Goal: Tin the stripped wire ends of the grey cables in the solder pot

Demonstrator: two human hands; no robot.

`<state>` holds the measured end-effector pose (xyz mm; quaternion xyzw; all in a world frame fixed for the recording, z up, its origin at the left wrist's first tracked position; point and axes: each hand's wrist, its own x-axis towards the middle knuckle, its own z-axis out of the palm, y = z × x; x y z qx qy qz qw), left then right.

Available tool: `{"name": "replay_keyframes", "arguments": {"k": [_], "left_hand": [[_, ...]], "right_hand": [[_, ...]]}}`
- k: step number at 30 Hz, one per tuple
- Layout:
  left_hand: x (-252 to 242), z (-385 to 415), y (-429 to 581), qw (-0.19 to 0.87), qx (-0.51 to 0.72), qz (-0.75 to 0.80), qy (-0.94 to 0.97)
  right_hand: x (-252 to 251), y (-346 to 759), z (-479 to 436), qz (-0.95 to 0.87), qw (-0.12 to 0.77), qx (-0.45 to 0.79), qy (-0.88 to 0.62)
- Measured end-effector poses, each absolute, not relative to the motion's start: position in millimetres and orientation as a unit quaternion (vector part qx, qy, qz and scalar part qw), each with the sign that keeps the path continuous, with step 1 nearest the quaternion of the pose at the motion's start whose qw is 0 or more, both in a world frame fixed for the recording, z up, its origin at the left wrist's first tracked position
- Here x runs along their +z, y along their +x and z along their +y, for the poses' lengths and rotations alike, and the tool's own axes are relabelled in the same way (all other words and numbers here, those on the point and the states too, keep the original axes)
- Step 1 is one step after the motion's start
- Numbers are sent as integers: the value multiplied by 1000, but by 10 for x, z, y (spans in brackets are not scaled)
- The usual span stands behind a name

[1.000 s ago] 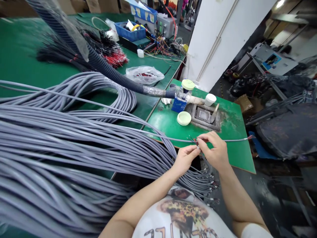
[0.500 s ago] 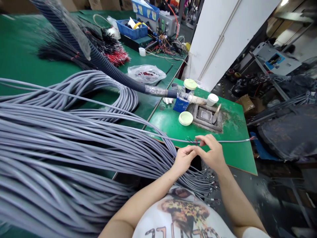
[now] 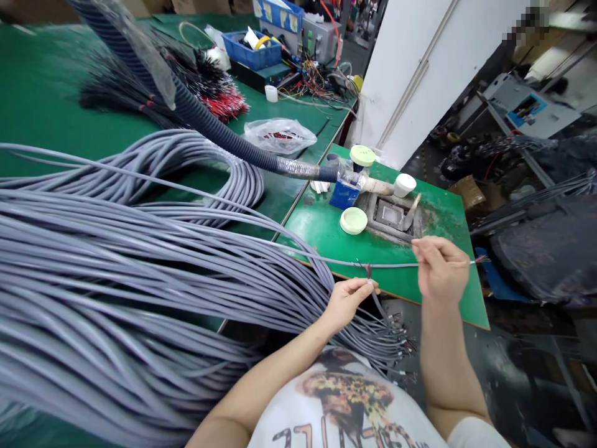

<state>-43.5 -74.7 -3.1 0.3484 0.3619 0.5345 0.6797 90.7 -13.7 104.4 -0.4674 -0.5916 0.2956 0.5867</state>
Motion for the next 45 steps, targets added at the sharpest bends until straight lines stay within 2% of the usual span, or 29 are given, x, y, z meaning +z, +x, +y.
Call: {"name": "replay_keyframes", "arguments": {"k": [1,5,7,10,18,26,29,31,33,36,39,42,45], "left_hand": [[-59,-757,-434,695,531,361,324],[-85,-760,-450,714,536,332,303],[-56,-751,-461,714,541,314,316],[-15,-746,-471,710,548,308,318],[27,-708,-546,774,554,256,171],[186,-590,-538,825,540,152,66],[244,-555,-518,817,541,165,113],[266,-550,-542,764,568,228,202],[265,-562,-601,661,598,314,328],[196,-577,-716,461,620,405,489],[51,-541,-811,315,623,441,564],[-112,-458,-867,233,606,475,593],[-254,-383,-885,204,587,494,608]], "right_hand": [[1077,940,-134,-622,555,282,-475],[1056,876,-188,-776,321,258,-477],[977,760,-229,-809,281,220,-466],[888,625,-281,-825,293,170,-453],[907,887,-292,-819,358,180,-410],[627,1088,-360,-926,285,84,-234],[626,1028,-323,-906,343,109,-220],[697,997,-242,-862,412,132,-263],[794,984,-116,-806,460,133,-348],[906,975,141,-744,475,139,-449],[926,933,430,-728,480,172,-459],[896,854,690,-730,473,185,-457],[857,772,903,-735,453,191,-467]]}}
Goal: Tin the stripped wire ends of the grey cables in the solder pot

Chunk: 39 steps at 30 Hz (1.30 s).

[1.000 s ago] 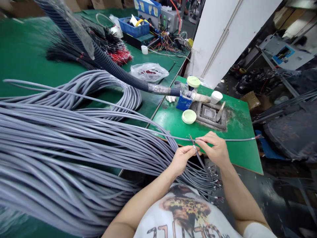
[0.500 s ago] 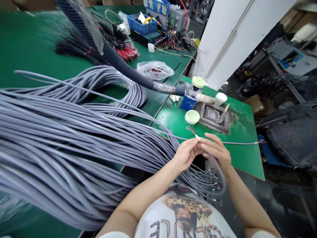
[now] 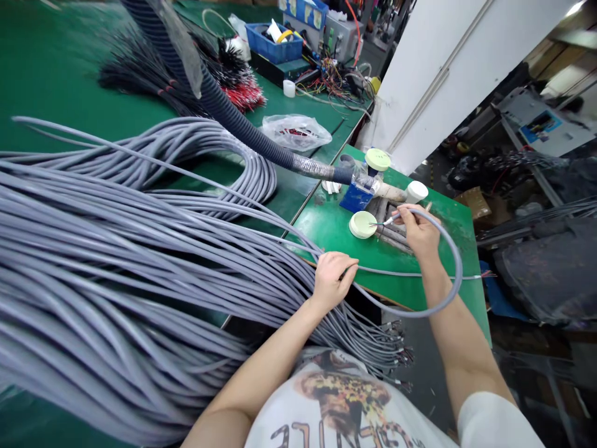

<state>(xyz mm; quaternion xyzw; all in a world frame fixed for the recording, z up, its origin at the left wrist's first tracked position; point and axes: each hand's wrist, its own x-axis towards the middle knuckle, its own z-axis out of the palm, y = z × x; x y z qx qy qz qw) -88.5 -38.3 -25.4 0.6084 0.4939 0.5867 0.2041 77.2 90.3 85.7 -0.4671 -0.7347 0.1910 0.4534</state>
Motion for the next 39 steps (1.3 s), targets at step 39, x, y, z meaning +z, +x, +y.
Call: {"name": "replay_keyframes", "arguments": {"k": [39], "left_hand": [[-564,-335,-846,144,547,492,662]], "right_hand": [[947,1280,1537,-779,301,6,-549]]}}
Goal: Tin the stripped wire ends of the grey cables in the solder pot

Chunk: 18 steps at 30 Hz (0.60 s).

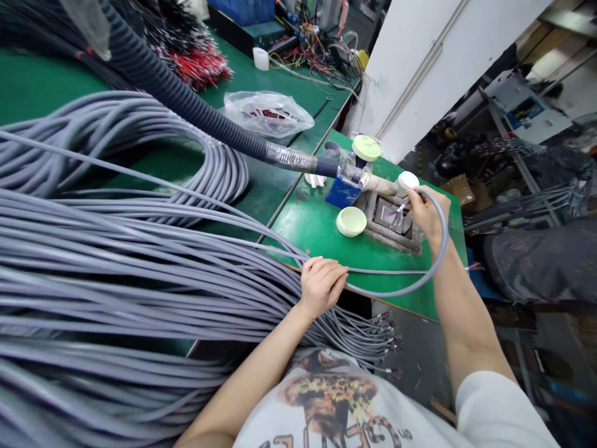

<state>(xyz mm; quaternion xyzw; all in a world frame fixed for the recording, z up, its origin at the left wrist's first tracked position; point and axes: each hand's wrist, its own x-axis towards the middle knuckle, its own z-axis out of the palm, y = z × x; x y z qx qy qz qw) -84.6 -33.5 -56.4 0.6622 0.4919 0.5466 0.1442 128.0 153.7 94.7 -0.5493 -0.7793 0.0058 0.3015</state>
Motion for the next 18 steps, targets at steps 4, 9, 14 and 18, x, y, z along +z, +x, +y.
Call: {"name": "replay_keyframes", "arguments": {"k": [4,9,14,18], "left_hand": [[-542,-334,-846,120,535,497,673],[-525,-331,-851,113,532,496,677],[-527,-326,-851,121,546,486,671],[-536,-328,-848,107,542,488,676]], "right_hand": [[827,1477,1698,-768,284,-5,-574],[699,1598,1859,-770,248,-52,-586],[618,1643,1945,-778,217,-85,-583],[558,1622,1966,-778,197,-113,-586]]}}
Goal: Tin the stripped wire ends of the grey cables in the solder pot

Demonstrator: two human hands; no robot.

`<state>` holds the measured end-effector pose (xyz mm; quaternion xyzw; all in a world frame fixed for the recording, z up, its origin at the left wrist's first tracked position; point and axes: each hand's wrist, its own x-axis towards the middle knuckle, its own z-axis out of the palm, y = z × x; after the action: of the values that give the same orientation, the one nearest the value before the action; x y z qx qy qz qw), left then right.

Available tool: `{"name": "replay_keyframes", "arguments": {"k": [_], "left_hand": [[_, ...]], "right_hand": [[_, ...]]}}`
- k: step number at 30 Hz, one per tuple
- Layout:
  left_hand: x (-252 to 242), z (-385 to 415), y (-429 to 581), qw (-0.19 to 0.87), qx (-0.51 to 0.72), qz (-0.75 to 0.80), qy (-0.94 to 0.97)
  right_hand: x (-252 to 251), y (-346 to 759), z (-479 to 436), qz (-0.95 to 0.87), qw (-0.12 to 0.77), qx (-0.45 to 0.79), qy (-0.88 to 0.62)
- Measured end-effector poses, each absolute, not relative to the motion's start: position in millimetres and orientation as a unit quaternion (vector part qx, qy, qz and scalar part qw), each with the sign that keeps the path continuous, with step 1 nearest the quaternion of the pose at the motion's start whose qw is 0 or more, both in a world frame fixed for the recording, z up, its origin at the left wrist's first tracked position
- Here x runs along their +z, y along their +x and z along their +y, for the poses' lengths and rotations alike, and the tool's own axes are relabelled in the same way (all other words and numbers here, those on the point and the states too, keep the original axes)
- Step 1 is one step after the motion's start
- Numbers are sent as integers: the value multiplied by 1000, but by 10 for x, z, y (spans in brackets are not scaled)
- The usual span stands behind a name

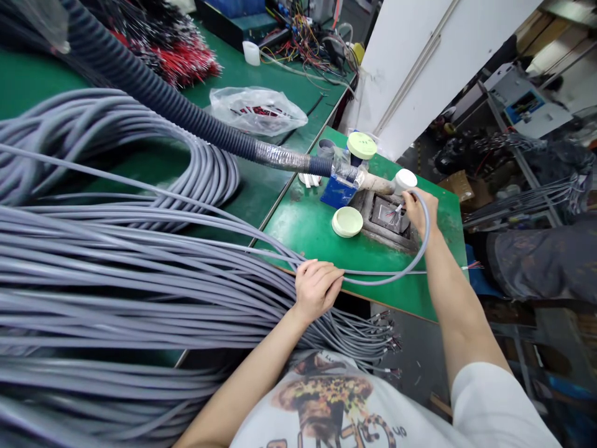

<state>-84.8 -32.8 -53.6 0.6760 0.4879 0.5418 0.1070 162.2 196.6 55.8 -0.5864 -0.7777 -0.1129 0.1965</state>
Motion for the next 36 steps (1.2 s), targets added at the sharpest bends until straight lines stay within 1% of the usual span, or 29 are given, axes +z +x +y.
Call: {"name": "replay_keyframes", "arguments": {"k": [6,8,12,14,15,18,20,21,23,25,29,36], "left_hand": [[-548,-322,-842,108,535,492,678],[-540,-314,-849,110,541,490,674],[-433,-322,-860,146,560,490,653],[-312,-359,-832,213,575,484,624],[-238,-388,-802,268,583,470,606],[-16,-499,-654,487,570,371,548],[92,-571,-537,609,531,309,503],[129,-601,-486,650,518,286,477],[176,-649,-411,697,512,265,427],[205,-689,-374,707,523,274,389],[262,-766,-365,679,541,321,379],[327,-858,-365,662,550,344,376]], "right_hand": [[597,1545,1933,-774,189,-95,-596],[733,1490,1783,-779,218,-74,-584],[1097,1331,1106,-790,323,-42,-520],[1197,1265,660,-805,365,-33,-467],[1204,1246,444,-818,380,-21,-432],[1073,1243,-102,-846,428,37,-317],[920,1267,-368,-850,427,65,-300],[844,1281,-478,-852,421,77,-300],[711,1308,-664,-858,404,99,-303],[610,1334,-811,-860,399,106,-301],[491,1383,-995,-861,400,109,-295],[472,1406,-1078,-867,400,119,-272]]}}
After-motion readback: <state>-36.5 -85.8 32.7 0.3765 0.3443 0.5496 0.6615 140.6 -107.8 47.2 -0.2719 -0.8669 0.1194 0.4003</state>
